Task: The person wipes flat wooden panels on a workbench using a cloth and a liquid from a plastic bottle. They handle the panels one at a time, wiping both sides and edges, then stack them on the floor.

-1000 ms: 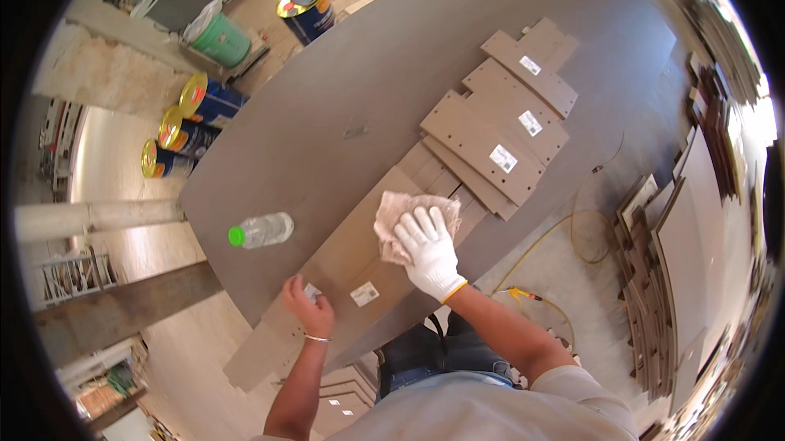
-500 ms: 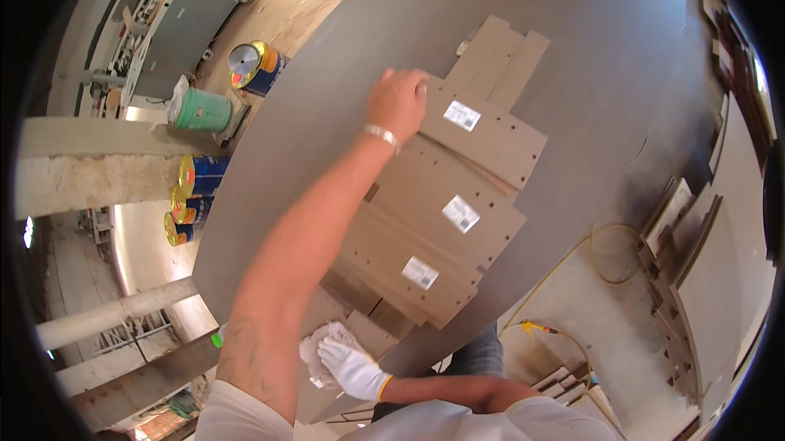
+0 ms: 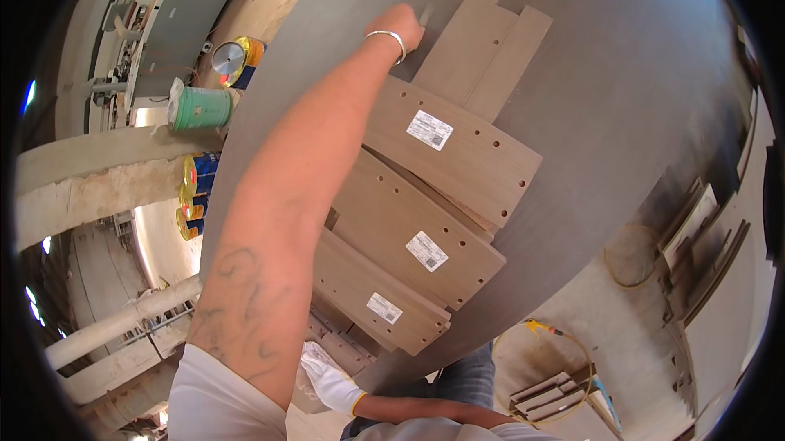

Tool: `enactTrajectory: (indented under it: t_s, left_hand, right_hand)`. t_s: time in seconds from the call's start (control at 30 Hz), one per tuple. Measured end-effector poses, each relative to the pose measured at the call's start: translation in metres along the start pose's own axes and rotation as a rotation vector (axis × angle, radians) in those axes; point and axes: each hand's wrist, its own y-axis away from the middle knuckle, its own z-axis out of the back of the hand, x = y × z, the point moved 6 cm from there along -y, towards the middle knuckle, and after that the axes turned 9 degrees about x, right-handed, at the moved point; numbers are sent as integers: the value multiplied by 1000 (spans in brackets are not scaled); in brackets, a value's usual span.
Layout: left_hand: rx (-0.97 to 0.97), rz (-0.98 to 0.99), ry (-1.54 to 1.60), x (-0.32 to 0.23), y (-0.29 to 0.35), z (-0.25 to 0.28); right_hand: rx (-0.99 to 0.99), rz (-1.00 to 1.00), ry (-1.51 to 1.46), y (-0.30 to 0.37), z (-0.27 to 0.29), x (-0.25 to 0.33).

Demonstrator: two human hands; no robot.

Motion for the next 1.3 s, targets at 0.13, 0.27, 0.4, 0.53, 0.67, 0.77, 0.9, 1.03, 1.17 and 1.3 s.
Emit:
enactTrajectory:
  t_s: [0.13, 0.27, 0.4, 0.53, 0.67, 0.77, 0.9, 1.03, 1.17, 1.3]
  left_hand:
    - [5, 131, 40, 31, 2, -1]
    - [-198, 90, 198, 70, 41, -9]
    - [-597, -189, 694, 67, 156, 26]
    - [-624, -385, 1096, 95, 385, 13]
    - [-371, -324, 1373, 218, 652, -51]
    - [-468, -40, 1651, 323, 828, -139]
    - [-512, 537, 1315, 479, 1002, -262]
    - [-469, 674, 1236, 617, 1069, -339]
    - [-335, 407, 1121, 657, 1034, -335]
    - [-232, 265, 937, 656, 984, -337]
  right_hand:
    - [-12, 21, -140, -3, 29, 6]
    - [157, 27, 49, 9, 41, 18]
    - [338, -23, 314, -11, 76, 42]
    - [582, -192, 657, -4, 42, 23]
    - [566, -186, 930, -42, 16, 63]
    - [152, 51, 907, -5, -13, 38]
    - [219, 29, 875, -29, -157, 92]
    - [494, 351, 952, -61, -280, 89]
    - [462, 265, 1111, -83, -306, 84]
    - [175, 214, 1326, -83, -247, 59]
